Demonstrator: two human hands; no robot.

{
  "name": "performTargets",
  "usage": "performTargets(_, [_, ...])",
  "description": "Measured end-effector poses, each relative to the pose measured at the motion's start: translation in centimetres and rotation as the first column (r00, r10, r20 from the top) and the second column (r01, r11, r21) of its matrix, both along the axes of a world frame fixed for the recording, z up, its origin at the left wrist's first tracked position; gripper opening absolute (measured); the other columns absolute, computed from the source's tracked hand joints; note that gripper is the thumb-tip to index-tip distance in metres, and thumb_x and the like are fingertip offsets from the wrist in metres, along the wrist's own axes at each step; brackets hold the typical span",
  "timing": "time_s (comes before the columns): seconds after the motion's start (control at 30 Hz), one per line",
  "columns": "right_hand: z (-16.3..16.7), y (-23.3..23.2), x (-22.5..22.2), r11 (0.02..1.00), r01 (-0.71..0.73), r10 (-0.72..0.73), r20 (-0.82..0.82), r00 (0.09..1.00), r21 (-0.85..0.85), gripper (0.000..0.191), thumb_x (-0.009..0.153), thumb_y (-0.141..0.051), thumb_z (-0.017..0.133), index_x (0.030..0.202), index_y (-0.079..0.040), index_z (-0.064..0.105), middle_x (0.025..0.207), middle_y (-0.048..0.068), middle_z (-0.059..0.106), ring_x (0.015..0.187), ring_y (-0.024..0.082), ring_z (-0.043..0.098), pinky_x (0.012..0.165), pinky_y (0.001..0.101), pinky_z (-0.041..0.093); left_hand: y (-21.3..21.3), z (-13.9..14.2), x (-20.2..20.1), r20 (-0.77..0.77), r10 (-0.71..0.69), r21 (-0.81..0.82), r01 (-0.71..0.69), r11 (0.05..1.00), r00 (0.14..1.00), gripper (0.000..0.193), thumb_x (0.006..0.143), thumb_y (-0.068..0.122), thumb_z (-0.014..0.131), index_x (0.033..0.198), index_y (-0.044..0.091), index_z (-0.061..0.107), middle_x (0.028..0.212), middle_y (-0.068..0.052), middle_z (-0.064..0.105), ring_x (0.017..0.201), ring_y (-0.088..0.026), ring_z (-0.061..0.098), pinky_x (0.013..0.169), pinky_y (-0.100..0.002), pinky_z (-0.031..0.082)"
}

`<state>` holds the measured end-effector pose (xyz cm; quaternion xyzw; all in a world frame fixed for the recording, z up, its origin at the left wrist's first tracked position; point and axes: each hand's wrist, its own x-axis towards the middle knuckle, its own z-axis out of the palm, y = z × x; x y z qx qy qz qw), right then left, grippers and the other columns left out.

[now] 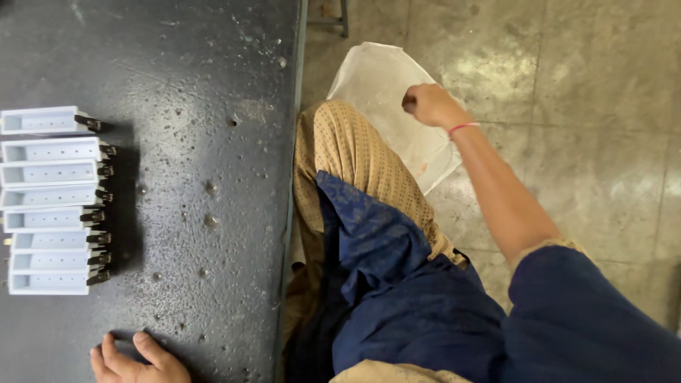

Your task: The person repeatedly picks up white rectangular components and wraps each one individually in a clear plastic bag. The wrapped items are stacked on the table, and the person continues the process throughout the clip.

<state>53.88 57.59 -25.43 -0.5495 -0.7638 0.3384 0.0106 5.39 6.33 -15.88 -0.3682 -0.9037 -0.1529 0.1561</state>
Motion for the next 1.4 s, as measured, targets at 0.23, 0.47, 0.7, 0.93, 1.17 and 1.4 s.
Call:
performTargets(0.23, [-8.8, 2.0, -4.2, 0.833, -0.365, 0.246, 0.314, 0.917, 0.415, 0.013, 0.076, -0.008, 0.073, 0.086, -0.014, 0.079, 0.153, 0.009, 0.045, 0.142, 0.031, 0.037, 0.111, 0.0492, 0.04, 0.0, -0.6, 0.3, 0.032, 0.02, -0.079, -0.017, 0.997, 0.999, 0.049, 0.108, 0.018, 0.07, 0.149, -0.003, 0.053, 0.156, -0.03, 0.045, 0.144, -0.045, 0.047, 0.125, -0.054, 0.039])
performTargets(0.47, [-5.8, 1.1, -2.9, 0.941, 0.036, 0.087, -0.342, 0.935, 0.337, 0.029, 0.085, -0.006, 0.072, 0.114, -0.006, 0.073, 0.135, 0.015, 0.064, 0.123, 0.035, 0.06, 0.104, 0.0407, 0.048, -1.2, 0.2, 2.8, 0.851, -0.42, 0.255, 0.45, 0.856, 0.317, 0.085, 0.079, 0.057, 0.076, 0.147, 0.008, 0.059, 0.109, -0.013, 0.08, 0.092, -0.02, 0.077, 0.074, -0.034, 0.062])
performTargets(0.7, [4.0, -2.0, 0.9, 0.935, 0.353, -0.281, -0.675, 0.683, -0.031, 0.023, 0.095, -0.003, 0.072, 0.117, -0.005, 0.076, 0.114, 0.012, 0.071, 0.104, 0.02, 0.063, 0.095, 0.0311, 0.05, 2.3, 2.4, 20.1, 0.625, -0.781, 0.619, 0.599, 0.508, 0.017, 0.02, 0.086, 0.027, 0.067, 0.084, 0.013, 0.081, 0.071, 0.001, 0.076, 0.054, -0.011, 0.065, 0.058, -0.027, 0.047])
performTargets(0.93, [13.7, -0.2, 0.1, 0.946, 0.152, -0.308, -0.941, 0.139, -0.287, 0.017, 0.104, 0.005, 0.063, 0.119, 0.002, 0.07, 0.12, 0.011, 0.072, 0.11, 0.016, 0.067, 0.101, 0.0285, 0.053, 7.2, 11.6, 17.7, 0.673, -0.642, 0.503, 0.408, 0.762, 0.367, 0.008, 0.075, 0.0, 0.077, 0.078, 0.003, 0.07, 0.078, -0.01, 0.071, 0.072, -0.02, 0.074, 0.067, -0.03, 0.057])
performTargets(1.17, [24.9, -2.8, -9.4, 0.963, -0.154, -0.218, -0.976, 0.03, -0.219, 0.018, 0.108, 0.005, 0.057, 0.122, 0.003, 0.068, 0.123, 0.015, 0.071, 0.117, 0.022, 0.069, 0.109, 0.0355, 0.055, 8.7, 18.1, 17.7, 0.659, -0.511, 0.443, 0.264, 0.857, 0.552, 0.012, 0.079, -0.004, 0.066, 0.087, 0.005, 0.069, 0.086, -0.008, 0.069, 0.08, -0.025, 0.071, 0.071, -0.032, 0.056])
performTargets(1.4, [31.6, -9.5, -20.4, 0.951, -0.304, -0.03, -0.996, 0.085, -0.054, 0.02, 0.108, 0.007, 0.058, 0.125, 0.004, 0.068, 0.123, 0.014, 0.071, 0.117, 0.02, 0.068, 0.109, 0.0319, 0.054, 5.4, 21.8, 15.0, 0.893, -0.4, 0.312, 0.356, 0.881, 0.206, 0.021, 0.082, 0.015, 0.078, 0.101, 0.008, 0.071, 0.093, -0.006, 0.069, 0.083, -0.022, 0.069, 0.075, -0.035, 0.055])
